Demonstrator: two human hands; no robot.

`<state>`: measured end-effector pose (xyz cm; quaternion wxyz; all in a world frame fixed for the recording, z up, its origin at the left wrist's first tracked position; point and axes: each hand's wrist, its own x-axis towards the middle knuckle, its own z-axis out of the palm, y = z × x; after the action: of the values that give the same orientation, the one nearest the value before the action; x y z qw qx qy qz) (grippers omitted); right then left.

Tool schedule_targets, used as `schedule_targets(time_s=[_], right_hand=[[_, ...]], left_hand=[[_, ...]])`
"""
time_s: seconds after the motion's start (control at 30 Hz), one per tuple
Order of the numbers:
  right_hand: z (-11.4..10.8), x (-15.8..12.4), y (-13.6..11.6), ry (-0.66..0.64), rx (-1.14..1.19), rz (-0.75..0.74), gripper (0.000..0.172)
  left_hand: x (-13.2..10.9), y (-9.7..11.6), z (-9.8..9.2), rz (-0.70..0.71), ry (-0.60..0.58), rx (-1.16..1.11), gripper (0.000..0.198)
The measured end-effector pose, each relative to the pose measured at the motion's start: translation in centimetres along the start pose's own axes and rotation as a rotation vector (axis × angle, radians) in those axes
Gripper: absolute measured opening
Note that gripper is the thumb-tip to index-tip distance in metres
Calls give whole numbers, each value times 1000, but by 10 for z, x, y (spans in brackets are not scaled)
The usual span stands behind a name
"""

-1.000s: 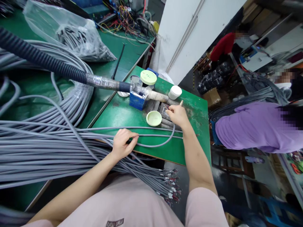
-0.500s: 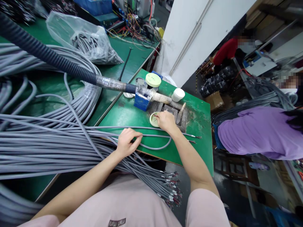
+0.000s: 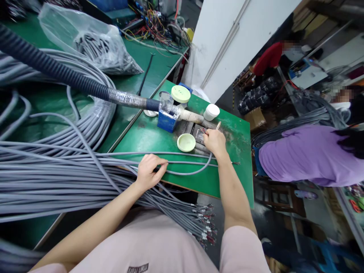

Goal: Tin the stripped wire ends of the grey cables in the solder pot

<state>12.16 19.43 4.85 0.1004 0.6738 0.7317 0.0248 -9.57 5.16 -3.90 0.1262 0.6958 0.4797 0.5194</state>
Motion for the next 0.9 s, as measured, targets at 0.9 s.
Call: schedule_targets(time_s=[0.9], right_hand=[[38,32,16,-129,19,126,32]], left_hand=[[0,-1,0,-17,2,-24,7]])
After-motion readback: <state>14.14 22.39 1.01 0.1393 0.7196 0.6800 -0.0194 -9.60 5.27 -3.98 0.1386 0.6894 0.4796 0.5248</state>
